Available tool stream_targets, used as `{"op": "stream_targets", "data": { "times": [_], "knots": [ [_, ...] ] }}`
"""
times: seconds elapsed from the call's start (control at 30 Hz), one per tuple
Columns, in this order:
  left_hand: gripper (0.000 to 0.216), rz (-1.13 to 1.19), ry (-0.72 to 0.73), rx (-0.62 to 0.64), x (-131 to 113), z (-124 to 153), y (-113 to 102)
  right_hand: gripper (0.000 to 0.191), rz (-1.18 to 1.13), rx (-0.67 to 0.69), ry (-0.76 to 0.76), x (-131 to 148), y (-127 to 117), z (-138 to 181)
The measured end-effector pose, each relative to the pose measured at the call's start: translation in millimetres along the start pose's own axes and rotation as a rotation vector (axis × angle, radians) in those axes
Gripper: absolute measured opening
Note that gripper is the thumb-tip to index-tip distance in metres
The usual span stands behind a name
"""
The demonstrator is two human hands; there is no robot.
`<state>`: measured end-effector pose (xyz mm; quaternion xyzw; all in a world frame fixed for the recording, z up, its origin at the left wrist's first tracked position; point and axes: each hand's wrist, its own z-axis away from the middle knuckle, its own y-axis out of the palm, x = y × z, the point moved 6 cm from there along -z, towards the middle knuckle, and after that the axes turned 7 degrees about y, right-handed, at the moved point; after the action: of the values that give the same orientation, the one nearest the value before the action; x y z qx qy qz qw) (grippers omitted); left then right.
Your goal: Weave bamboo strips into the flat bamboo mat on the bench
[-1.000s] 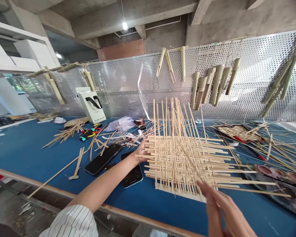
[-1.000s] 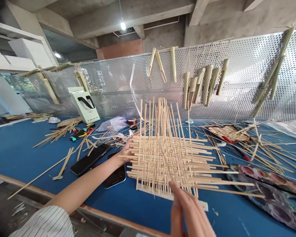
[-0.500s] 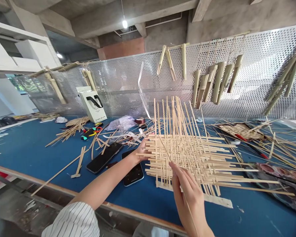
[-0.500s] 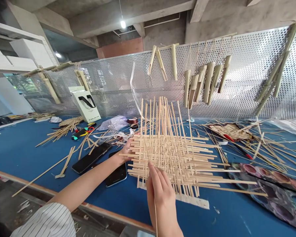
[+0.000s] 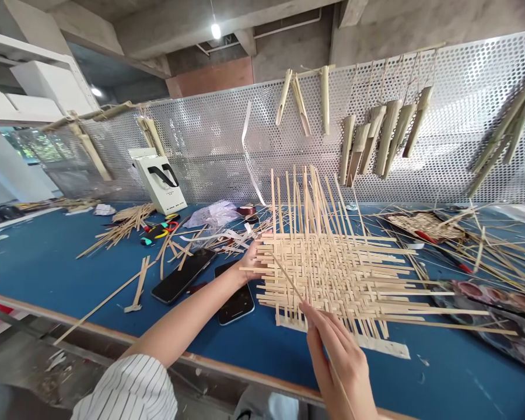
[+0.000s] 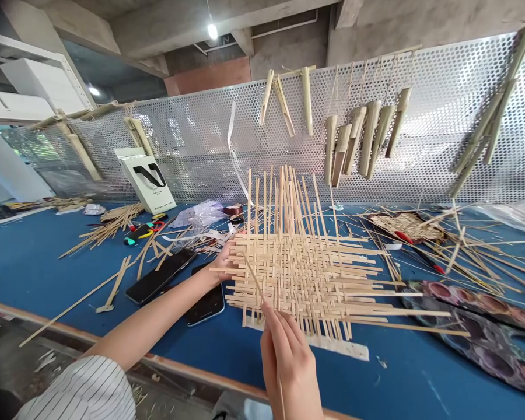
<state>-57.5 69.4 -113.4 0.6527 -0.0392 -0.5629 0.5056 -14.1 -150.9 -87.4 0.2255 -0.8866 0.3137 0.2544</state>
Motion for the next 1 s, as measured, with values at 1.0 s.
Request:
{"op": "stream_targets", "data": {
  "times": [1.0],
  "knots": [
    [0.026,0.014,-0.001,0.047,-0.1,3.2,7.8,0.023,-0.171,0.08,0.425,-72.9,-92.0,35.7]
  ]
}}
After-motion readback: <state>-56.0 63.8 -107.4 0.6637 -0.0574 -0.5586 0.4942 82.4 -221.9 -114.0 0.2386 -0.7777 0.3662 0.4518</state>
